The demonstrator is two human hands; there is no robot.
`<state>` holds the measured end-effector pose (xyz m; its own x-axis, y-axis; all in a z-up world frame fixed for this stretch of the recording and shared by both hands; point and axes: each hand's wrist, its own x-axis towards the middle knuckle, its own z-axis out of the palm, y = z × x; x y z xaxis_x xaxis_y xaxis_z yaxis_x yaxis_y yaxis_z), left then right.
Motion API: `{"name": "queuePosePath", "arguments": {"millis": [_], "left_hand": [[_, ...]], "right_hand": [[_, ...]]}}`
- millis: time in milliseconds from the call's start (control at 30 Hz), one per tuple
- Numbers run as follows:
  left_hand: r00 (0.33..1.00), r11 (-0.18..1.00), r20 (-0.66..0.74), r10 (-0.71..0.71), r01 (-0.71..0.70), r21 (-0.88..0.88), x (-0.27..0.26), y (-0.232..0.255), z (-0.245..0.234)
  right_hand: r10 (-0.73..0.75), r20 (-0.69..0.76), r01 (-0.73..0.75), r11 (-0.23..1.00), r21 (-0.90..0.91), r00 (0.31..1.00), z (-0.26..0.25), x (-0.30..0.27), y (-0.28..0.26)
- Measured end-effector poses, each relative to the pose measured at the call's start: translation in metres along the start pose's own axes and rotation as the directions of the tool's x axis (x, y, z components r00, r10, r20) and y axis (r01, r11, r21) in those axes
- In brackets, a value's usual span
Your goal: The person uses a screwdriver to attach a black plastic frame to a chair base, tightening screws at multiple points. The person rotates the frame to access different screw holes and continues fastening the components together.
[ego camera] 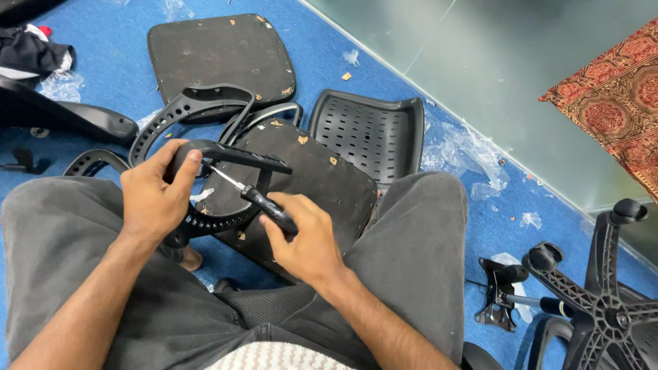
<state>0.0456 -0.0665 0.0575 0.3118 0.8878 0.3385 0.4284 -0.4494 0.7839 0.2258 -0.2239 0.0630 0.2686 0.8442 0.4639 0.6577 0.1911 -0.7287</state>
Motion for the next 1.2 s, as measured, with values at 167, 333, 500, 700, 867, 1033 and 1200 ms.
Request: {"name": "queuePosePath", "arguments": {"millis": [167,333,500,700,867,1033,1200], "left_hand": [[0.995,0.999,0.098,-0.018,0.015,0.038,0.025,0.0,0.003],[0.989,1.0,0.148,0.0,0.0,0.0,0.053,-0.011,0.002],[0.984,0.996,0.157,-0.085,0.084,0.018,0.067,-0.015,0.001],[0.98,0.993,0.171,-0.105,0.114,-0.039,0.068,-0.016,0.001],[0.978,0.993,0.174,-0.112,0.118,-0.024,0.067,-0.012,0.0],[0.978,0.989,0.151,-0.146,0.141,0.042,0.068,-0.011,-0.002],[0.976,0.985,0.143,-0.166,0.158,0.062,0.067,-0.011,-0.002]], "right_hand": [[0.013,-0.016,-0.012,1.0,0.018,1.0,0.004,0.014,-0.014],[0.205,0.177,-0.241,0.948,0.21,0.963,0.028,0.034,-0.012],[0.28,0.251,-0.346,0.896,0.278,0.927,0.041,0.04,-0.007],[0.362,0.005,-0.354,0.909,0.22,0.932,0.046,0.04,0.0],[0.693,0.423,-0.769,0.306,0.561,0.584,0.042,0.055,0.013],[0.422,0.844,-0.763,-0.407,0.502,0.33,0.031,0.084,0.031],[0.593,0.685,-0.848,-0.008,0.53,0.423,0.025,0.086,0.022]]}}
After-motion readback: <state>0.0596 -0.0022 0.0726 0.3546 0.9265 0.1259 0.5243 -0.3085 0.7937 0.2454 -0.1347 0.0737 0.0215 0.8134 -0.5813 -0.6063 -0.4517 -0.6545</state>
